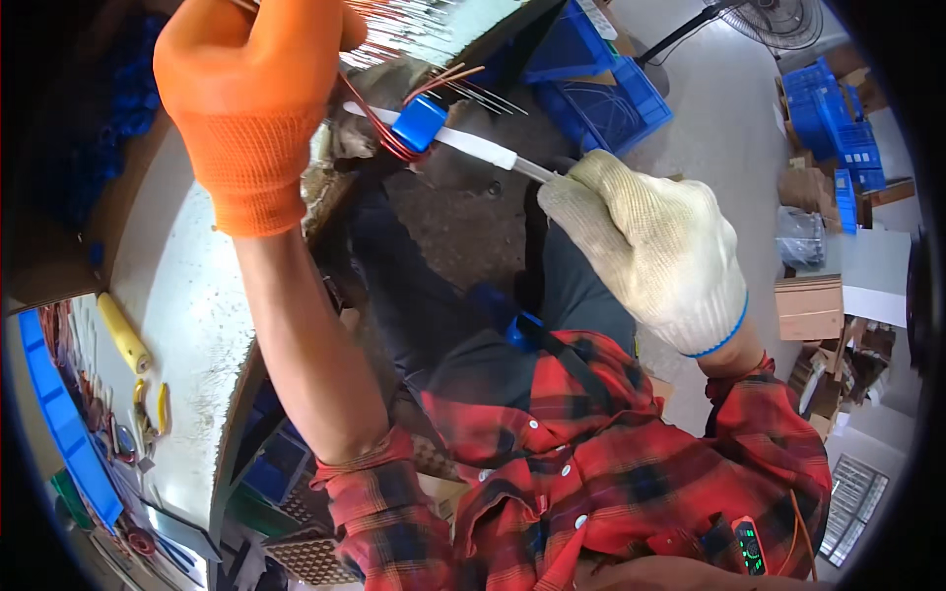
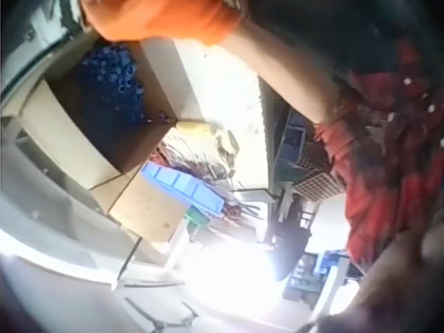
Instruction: The recorder is assembling electrical wires by attaching blue connectors to red wire strands on a workbench.
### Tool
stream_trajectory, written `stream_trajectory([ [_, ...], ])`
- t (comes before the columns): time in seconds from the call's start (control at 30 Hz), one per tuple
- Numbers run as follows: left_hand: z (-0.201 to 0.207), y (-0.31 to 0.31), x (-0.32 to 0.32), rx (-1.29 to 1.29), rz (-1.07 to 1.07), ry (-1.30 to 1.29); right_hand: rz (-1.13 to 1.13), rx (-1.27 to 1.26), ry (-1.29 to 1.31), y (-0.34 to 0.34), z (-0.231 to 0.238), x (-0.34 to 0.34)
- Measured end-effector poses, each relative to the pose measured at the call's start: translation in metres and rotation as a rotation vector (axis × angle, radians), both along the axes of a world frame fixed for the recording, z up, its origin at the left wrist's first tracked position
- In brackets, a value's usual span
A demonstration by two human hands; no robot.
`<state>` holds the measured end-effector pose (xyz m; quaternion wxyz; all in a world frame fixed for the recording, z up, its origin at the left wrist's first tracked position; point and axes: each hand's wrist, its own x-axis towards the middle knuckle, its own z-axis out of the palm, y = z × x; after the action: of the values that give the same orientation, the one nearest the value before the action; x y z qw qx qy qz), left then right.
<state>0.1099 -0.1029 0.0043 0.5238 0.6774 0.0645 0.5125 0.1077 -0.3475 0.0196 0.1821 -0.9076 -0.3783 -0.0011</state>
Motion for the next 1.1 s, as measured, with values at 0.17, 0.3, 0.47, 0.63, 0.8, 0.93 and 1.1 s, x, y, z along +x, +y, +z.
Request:
stream_trajectory([
  [0.17,-0.003,0.003,-0.026,-0.016,0.037,-0.094,-0.098,0.129,0.977,-0.022,-0.016,-0.019],
  [0.3,0.0,-0.005,-0.007,-0.052,0.062,-0.1,-0.184,-0.288,1.042,-0.141,-0.017,-0.034],
  [0.47,-0.011,0.01,-0.023,0.057,0.175,0.144,-0.177,0.136,0.397,-0.094,-0.039,-0.026],
  [0.63,-0.001,0.01,-0.016,-0.015,0.025,0.246,0.137,0.056,-0.339,-0.005,-0.022,-0.001],
  [0.8,0.011,0.014,-0.02,-0.068,-0.139,0.317,0.019,0.068,-0.024,-0.005,-0.006,-0.001],
  [0.93,-0.006,0.02,-0.012,0.069,-0.079,0.221,0.15,0.09,0.273,-0.013,-0.021,0.017],
  [1.1,-0.001,0.026,-0.02,0.054,-0.125,0.159,-0.028,0.12,1.141,-0.091,-0.02,-0.024],
])
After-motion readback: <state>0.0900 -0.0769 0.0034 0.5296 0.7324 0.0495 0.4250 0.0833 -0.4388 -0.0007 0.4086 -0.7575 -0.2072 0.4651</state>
